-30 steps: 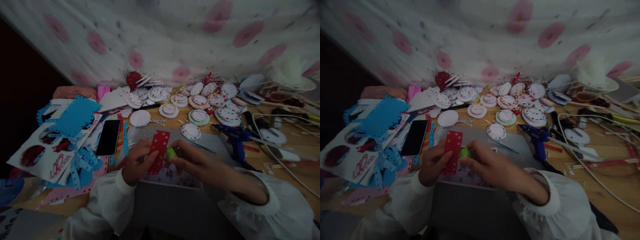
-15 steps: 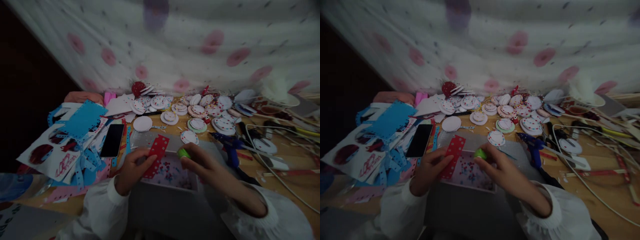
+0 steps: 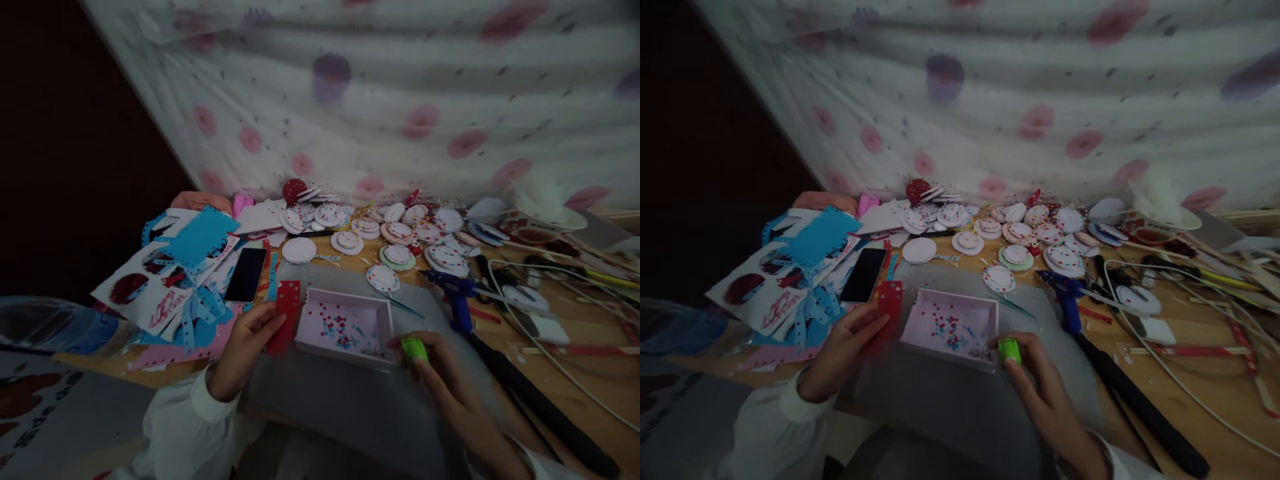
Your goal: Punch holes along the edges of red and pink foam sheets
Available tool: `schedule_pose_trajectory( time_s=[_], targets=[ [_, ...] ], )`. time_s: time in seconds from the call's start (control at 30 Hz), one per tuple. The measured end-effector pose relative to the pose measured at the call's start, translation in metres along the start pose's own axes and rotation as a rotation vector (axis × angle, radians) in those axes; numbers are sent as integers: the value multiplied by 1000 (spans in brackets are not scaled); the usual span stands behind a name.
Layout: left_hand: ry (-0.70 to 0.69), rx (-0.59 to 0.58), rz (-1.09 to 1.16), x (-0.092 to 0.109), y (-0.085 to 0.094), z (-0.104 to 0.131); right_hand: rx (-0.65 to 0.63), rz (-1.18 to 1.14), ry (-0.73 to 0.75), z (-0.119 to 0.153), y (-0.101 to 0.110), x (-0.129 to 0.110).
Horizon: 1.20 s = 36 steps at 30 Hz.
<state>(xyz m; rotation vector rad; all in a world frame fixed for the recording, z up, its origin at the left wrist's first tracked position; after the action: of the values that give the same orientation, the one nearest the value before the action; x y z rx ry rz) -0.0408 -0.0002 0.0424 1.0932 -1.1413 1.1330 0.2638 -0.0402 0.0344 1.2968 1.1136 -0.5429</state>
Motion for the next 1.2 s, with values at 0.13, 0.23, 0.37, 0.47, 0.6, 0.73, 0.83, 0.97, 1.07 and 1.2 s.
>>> schedule_pose_trajectory(
  time_s=[0.13, 0.23, 0.37, 0.47, 0.6, 0.73, 0.83, 0.97, 1.07, 1.2],
  targets=[
    [-10, -79, -74, 9, 16, 13, -129, 118, 98, 5, -16, 18],
    [37, -43, -91, 15, 38, 21, -144, 245, 111, -2, -21, 28],
    [7, 91, -224, 19, 87, 16, -90, 343, 123, -13, -26, 37],
    [-42, 270, -731, 23, 131, -6, -46, 378, 110, -18, -31, 43],
    [-15, 334, -1187, 26, 167, -56, 46, 397, 99, -21, -36, 51],
    [54, 239, -1356, 19, 170, -111, 113, 403, 88, -20, -38, 60],
    [158, 168, -1526, 14, 168, -143, 128, 395, 72, -19, -37, 63],
    [176, 148, -1571, 15, 178, -169, 104, 384, 78, -21, -36, 59],
    [175, 159, -1583, 21, 191, -177, 100, 390, 100, -24, -34, 58],
    [119, 135, -1591, 32, 199, -183, 82, 398, 118, -26, -32, 59]
  ],
)
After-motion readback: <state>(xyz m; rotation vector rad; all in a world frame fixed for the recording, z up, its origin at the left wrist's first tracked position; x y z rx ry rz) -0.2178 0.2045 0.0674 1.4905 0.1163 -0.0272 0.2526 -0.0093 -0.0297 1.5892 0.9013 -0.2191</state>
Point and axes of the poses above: each hand's wrist, its own z-axis away from the middle knuckle, its own y-axis out of the back of the hand, x = y × z, the point moved 1 cm from there along -z, towards the middle knuckle, and after that the axes turned 14 degrees about -x, right-handed, at the moved point
